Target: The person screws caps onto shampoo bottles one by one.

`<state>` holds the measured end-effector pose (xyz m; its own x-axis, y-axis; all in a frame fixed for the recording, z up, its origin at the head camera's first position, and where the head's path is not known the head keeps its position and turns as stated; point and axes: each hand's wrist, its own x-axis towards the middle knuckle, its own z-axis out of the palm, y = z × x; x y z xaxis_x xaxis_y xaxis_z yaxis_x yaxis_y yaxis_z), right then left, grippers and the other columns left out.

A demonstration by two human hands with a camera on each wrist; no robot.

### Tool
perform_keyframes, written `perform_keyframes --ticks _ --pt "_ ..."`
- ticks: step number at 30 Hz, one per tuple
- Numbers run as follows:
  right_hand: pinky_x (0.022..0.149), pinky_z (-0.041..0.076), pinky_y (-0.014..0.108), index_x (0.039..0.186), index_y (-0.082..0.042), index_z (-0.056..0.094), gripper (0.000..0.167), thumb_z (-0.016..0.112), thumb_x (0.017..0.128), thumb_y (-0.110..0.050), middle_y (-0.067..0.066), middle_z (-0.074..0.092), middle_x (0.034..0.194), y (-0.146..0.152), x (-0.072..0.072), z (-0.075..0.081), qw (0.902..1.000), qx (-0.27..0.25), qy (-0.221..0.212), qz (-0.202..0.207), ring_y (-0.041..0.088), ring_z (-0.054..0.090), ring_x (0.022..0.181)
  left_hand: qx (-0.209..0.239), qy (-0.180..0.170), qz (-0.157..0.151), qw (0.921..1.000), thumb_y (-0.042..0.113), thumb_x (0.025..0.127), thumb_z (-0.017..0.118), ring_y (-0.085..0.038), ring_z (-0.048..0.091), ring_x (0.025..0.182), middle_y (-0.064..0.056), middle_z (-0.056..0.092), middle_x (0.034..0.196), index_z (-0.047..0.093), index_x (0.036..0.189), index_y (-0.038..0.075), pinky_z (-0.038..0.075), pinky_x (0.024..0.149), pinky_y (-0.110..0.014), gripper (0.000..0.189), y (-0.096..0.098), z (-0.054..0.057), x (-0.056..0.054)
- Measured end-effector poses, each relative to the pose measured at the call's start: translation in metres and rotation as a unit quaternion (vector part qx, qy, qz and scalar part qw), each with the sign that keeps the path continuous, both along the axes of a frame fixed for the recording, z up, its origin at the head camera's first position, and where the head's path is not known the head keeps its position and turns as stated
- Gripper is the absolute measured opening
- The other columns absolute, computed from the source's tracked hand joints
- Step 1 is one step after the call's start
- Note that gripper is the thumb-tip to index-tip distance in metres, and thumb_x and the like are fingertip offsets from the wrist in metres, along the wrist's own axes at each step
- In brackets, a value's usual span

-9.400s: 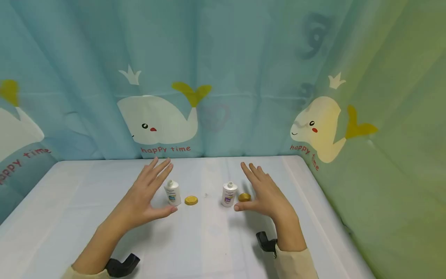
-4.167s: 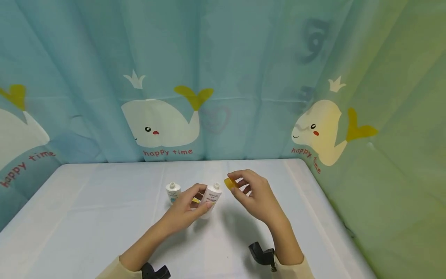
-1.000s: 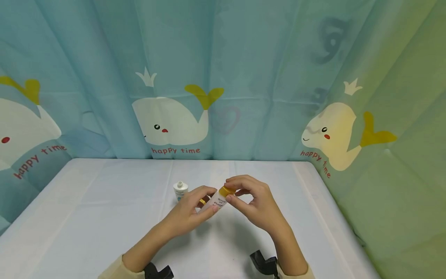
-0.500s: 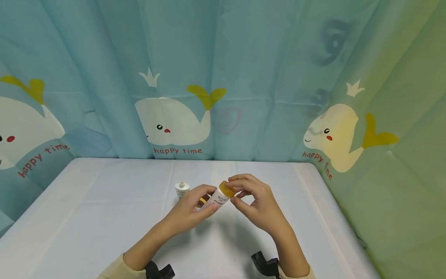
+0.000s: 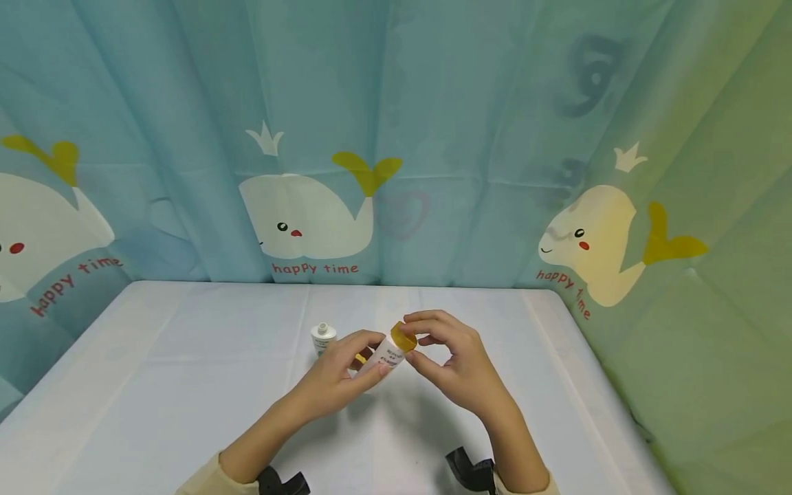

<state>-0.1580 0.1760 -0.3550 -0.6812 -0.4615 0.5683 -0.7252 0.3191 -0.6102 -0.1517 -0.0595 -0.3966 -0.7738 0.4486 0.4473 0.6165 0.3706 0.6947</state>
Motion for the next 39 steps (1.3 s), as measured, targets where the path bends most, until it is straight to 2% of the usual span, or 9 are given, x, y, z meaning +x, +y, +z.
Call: perform_keyframes --ticks 7,11,16,19,29,34,39 --pt "0.088 0.056 0.028 0.119 -0.01 0.07 0.04 0.077 0.082 0.005 0.01 0.065 0.129 0.0018 -0.0012 -0.0007 0.9991 -0.009 0.016 0.039 0.017 0.065 0.114 0.007 -0.026 -0.017 0.9995 0.032 0.098 0.061 -0.008 0.061 0.09 0.01 0.065 0.111 0.06 0.125 0.02 0.054 0.074 -0.023 0.03 -0.0002 -0.0001 0.0006" --pt "0.091 0.055 0.026 0.118 -0.01 0.071 0.039 0.076 0.082 0.005 0.009 0.066 0.129 0.0013 -0.002 -0.0019 0.998 -0.01 0.012 0.062 0.019 0.064 0.117 0.003 -0.037 -0.03 0.9988 0.033 0.098 0.06 -0.007 0.06 0.091 0.011 0.065 0.11 0.06 0.125 0.02 0.055 0.074 -0.023 0.03 -0.0011 0.0008 0.0013" --pt "0.085 0.056 0.026 0.115 -0.011 0.072 0.039 0.077 0.081 0.006 0.007 0.072 0.113 -0.0014 -0.0022 -0.003 0.9965 -0.015 0.02 0.079 0.016 0.068 0.101 -0.008 -0.031 -0.053 0.9981 0.034 0.099 0.06 -0.005 0.059 0.09 0.01 0.064 0.11 0.061 0.124 0.021 0.054 0.075 -0.021 0.029 0.0 -0.0018 0.0011" --pt "0.079 0.056 0.025 0.113 -0.014 0.072 0.039 0.078 0.08 0.006 0.006 0.072 0.107 -0.0031 -0.002 -0.0027 0.9968 -0.016 0.028 0.073 0.013 0.067 0.094 -0.015 -0.017 -0.054 0.9983 0.034 0.099 0.06 -0.004 0.058 0.09 0.01 0.064 0.11 0.061 0.126 0.02 0.053 0.074 -0.02 0.03 0.0009 -0.0023 0.0018" --pt "0.069 0.053 0.023 0.113 -0.02 0.071 0.04 0.081 0.079 -0.002 -0.003 0.069 0.108 -0.004 0.0007 -0.0027 0.9996 0.007 0.024 0.015 0.008 0.061 0.084 -0.023 0.018 -0.046 0.9985 0.031 0.098 0.062 -0.004 0.058 0.089 0.01 0.064 0.108 0.061 0.124 0.02 0.052 0.074 -0.018 0.029 0.0026 -0.0018 0.0034" --pt "0.065 0.054 0.024 0.121 -0.017 0.068 0.045 0.081 0.08 -0.004 -0.003 0.068 0.113 -0.002 0.0012 -0.0007 0.9998 0.015 0.016 0.003 0.009 0.062 0.085 -0.018 0.005 -0.029 0.9994 0.03 0.097 0.063 -0.005 0.058 0.09 0.01 0.064 0.109 0.061 0.124 0.019 0.053 0.075 -0.02 0.029 0.0004 0.001 0.0029" --pt "0.066 0.054 0.024 0.127 -0.012 0.066 0.048 0.078 0.082 0.0 0.002 0.067 0.119 0.0002 0.0014 0.0017 0.9998 0.005 0.014 0.016 0.011 0.066 0.09 -0.009 -0.016 -0.014 0.9997 0.029 0.097 0.064 -0.007 0.06 0.092 0.009 0.064 0.112 0.06 0.126 0.019 0.054 0.075 -0.022 0.031 -0.0034 0.0035 0.0013"
